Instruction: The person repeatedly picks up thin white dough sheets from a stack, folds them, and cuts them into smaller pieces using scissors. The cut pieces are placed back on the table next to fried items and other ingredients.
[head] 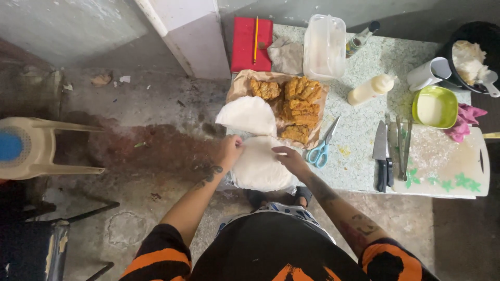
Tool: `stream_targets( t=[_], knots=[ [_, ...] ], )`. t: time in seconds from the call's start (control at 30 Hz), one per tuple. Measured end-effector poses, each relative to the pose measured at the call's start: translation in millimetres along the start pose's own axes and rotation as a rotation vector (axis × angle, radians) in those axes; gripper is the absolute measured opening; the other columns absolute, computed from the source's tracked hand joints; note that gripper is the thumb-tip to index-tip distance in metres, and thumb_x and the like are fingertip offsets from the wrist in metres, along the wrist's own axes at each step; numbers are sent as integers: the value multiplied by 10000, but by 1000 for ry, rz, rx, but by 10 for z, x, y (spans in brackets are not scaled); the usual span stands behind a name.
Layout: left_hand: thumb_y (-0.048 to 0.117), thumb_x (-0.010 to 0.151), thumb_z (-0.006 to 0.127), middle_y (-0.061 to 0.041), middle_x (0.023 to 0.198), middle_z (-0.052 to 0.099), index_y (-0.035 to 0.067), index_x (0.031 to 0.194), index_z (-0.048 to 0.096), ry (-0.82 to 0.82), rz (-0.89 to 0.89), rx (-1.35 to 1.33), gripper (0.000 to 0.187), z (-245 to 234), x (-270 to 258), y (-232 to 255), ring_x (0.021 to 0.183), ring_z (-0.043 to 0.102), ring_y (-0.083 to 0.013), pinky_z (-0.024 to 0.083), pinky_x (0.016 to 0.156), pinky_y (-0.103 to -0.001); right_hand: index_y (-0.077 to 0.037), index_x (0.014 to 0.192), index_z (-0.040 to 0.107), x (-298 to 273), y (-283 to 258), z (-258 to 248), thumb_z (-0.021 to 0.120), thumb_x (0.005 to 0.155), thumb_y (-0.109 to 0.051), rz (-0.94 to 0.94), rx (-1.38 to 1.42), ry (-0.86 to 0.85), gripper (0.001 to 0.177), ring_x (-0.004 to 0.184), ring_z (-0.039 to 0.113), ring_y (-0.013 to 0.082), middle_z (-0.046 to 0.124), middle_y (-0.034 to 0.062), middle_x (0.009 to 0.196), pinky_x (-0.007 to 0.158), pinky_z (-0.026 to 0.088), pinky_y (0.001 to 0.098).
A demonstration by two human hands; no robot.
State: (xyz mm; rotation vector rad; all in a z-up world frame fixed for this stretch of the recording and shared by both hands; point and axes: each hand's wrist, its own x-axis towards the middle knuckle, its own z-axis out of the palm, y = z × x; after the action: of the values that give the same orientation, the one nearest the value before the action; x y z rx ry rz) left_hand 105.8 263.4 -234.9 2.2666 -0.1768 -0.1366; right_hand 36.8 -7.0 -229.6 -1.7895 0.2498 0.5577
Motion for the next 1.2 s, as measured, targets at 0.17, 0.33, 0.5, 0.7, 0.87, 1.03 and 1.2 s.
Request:
stream_targets(
  t=[0.17, 0.33, 0.5, 0.7, 0.87, 1.03, 1.2],
  knots=[
    [138, 824, 715, -119, 918, 705, 84, 897, 670, -65, -11, 12, 101, -46, -24, 226, 886, 690, -299, 543, 758, -416, -81, 1324, 672, -45, 158, 58, 650, 928, -159, -55, 31, 21, 404, 1106, 681, 173, 737, 97, 1219, 967, 507, 299],
    [130, 804, 724, -103, 954, 695, 131, 910, 681, -109, -136, 203, 115, -253, -77, 538, 902, 658, -334, 507, 696, -463, -81, 1318, 673, -123, 25, 39, 643, 928, -168, -62, 16, 15, 401, 1103, 675, 164, 734, 93, 1205, 977, 498, 297],
    [145, 824, 705, -100, 990, 672, 125, 910, 680, -141, 11, 79, 91, -230, -21, 468, 832, 677, -268, 526, 703, -392, -95, 1336, 664, -207, -150, -9, 618, 951, -185, -5, 64, 6, 398, 1068, 659, 166, 734, 73, 1202, 945, 502, 308],
    [213, 958, 709, -9, 938, 621, 52, 1034, 609, -371, 26, -434, 205, 153, 170, -213, 845, 574, -104, 493, 747, -309, -99, 1367, 625, -187, -191, -103, 620, 951, -208, 9, 108, 64, 430, 1114, 638, 179, 692, 60, 1272, 949, 501, 337],
    [269, 949, 619, 55, 1032, 553, 157, 1152, 580, -646, -376, -783, 235, -465, 180, 808, 674, 413, -4, 324, 537, -200, -106, 1415, 565, -86, -185, -336, 523, 1011, -306, 4, 258, 100, 453, 1262, 572, 213, 616, 66, 1395, 1041, 461, 388],
    [259, 976, 586, 68, 983, 492, 169, 1093, 572, -823, -226, -801, 149, -871, 219, 1631, 610, 344, 20, 281, 492, -151, -97, 1453, 510, 11, -213, -666, 398, 1051, -386, -16, 511, 41, 507, 1339, 544, 255, 573, 90, 1459, 1100, 434, 445],
    [147, 902, 605, 91, 931, 511, 179, 1097, 599, -962, -296, -1134, 198, -1163, 202, 2499, 595, 421, 23, 329, 480, -158, -93, 1502, 401, -309, -807, -792, 390, 1058, -395, -61, 912, -241, 537, 1362, 518, 300, 524, 131, 1488, 1135, 414, 543]
  ],
)
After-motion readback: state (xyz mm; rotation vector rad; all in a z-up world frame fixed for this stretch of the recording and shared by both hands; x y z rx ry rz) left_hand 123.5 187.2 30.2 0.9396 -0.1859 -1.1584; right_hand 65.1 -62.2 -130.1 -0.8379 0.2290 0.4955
